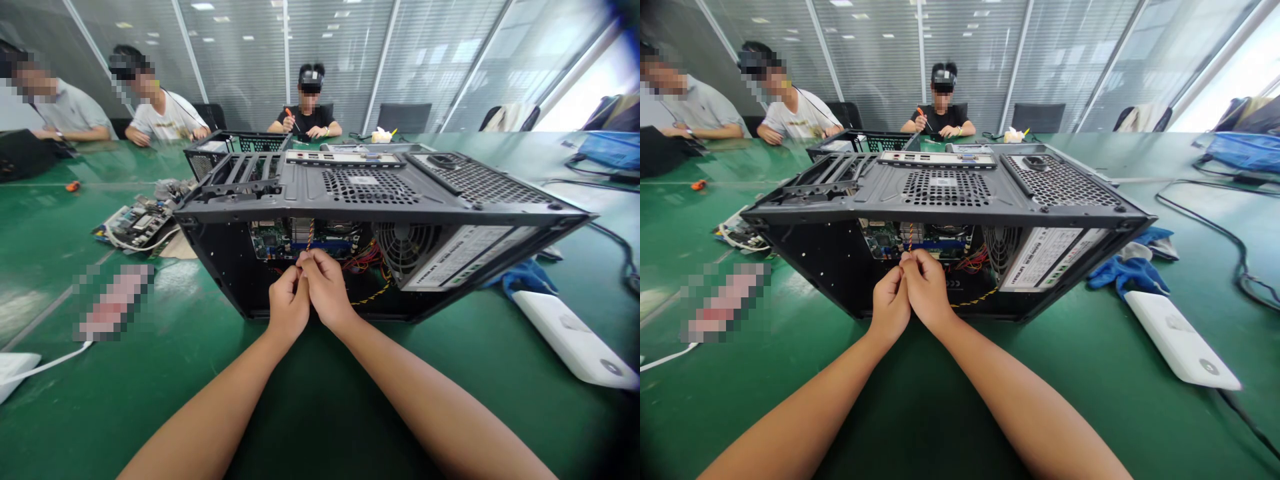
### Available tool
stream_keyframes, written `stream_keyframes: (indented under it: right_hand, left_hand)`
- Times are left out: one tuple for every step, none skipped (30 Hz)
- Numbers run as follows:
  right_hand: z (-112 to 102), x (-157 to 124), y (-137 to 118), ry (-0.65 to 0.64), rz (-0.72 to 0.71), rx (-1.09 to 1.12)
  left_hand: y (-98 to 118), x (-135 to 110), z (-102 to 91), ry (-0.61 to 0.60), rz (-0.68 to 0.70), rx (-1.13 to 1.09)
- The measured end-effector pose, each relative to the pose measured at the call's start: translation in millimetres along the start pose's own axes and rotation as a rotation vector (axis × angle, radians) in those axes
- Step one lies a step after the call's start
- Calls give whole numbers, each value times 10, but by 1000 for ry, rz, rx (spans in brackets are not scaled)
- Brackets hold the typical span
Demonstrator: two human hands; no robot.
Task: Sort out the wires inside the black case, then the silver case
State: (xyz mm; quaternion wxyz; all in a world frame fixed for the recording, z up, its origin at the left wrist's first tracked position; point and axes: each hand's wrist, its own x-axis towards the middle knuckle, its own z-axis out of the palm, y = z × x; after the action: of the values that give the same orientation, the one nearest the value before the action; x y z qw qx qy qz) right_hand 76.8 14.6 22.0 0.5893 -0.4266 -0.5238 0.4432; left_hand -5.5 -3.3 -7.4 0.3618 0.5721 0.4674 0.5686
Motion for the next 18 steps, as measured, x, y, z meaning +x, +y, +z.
stream_keyframes:
  right_hand:
    - [1, 1, 4, 1, -1, 2]
    - [2, 3, 8, 1, -3, 4]
    - [3, 4, 12, 1, -6, 7]
    - [3, 5, 15, 1, -10, 7]
    - [2, 5, 17, 2, -14, 4]
    - [2, 6, 18, 4, -18, 0]
    - [1, 6, 19, 5, -20, -4]
    - [0, 5, 19, 6, -20, -9]
    - [-1, 5, 19, 6, -20, -12]
    - [-1, 5, 18, 5, -20, -13]
    - [-1, 6, 17, 6, -19, -13]
    - [-1, 6, 15, 6, -18, -13]
    - [-1, 7, 14, 6, -17, -14]
    - [0, 7, 12, 6, -15, -16]
    - [0, 8, 9, 7, -13, -18]
    - [0, 8, 6, 6, -12, -21]
    - [-1, 8, 4, 6, -12, -22]
    - [-1, 7, 3, 6, -13, -22]
  left_hand:
    - [3, 0, 1, 1, 0, 0]
    - [5, 1, 2, 3, -1, 2]
    - [7, 3, 3, 4, -1, 3]
    - [7, 6, 5, 4, -3, 4]
    - [6, 9, 6, 3, -5, 2]
    - [3, 13, 8, 2, -7, 1]
    - [0, 15, 9, 2, -11, -2]
    - [-5, 17, 9, 1, -14, -5]
    - [-9, 17, 10, 0, -16, -8]
    - [-13, 16, 9, -1, -16, -9]
    - [-16, 14, 8, -2, -15, -9]
    - [-18, 12, 7, -3, -13, -9]
    - [-18, 11, 6, -3, -11, -9]
    - [-17, 10, 5, -2, -10, -9]
    - [-15, 9, 4, -1, -8, -9]
    - [-13, 9, 4, -1, -7, -8]
    - [-11, 10, 4, -1, -7, -7]
    - [-10, 10, 4, -1, -6, -7]
